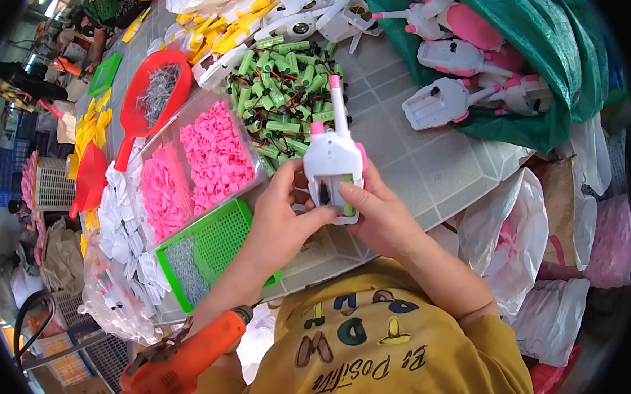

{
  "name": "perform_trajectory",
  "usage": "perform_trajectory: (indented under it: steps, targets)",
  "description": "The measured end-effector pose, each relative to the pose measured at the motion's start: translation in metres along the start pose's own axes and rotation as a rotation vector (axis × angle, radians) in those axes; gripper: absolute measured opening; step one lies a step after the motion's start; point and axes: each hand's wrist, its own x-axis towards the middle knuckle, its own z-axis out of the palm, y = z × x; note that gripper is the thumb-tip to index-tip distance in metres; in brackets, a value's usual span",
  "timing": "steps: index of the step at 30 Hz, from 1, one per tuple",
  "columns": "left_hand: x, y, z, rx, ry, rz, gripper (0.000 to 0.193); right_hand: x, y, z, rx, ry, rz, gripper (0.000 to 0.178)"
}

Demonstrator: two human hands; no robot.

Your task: Assembling plastic toy walkie-talkies by inserting batteries, attaching covers, and securing them with an electric screwdriver.

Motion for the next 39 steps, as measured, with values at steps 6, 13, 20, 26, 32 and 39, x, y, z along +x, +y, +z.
perform_trajectory:
  steps: [6,13,20,26,32,39]
  targets:
    - [0.001,0.005,0.002,0.107,0.034,0.021,0.069,0.000,0.003,-0.003,-0.006,0.025,0.028,0.068]
    - [-0.001,0.004,0.005,0.053,0.058,0.057,0.074,0.004,-0.006,0.006,0.038,0.045,0.038,0.065]
    - [0.000,-0.008,0.004,-0.045,0.058,0.056,0.075,0.005,0.000,0.011,-0.012,0.014,0.013,0.076]
    - [0.003,-0.007,0.002,0.005,0.038,0.092,0.074,0.006,0.000,0.009,-0.014,0.068,0.009,0.082]
    - [0.000,0.000,-0.004,-0.098,-0.003,0.069,0.080,0.007,-0.006,0.013,0.008,0.025,0.009,0.076]
    - [-0.002,-0.005,0.001,-0.116,0.041,0.084,0.073,0.008,0.020,0.008,-0.090,0.084,-0.102,0.064]
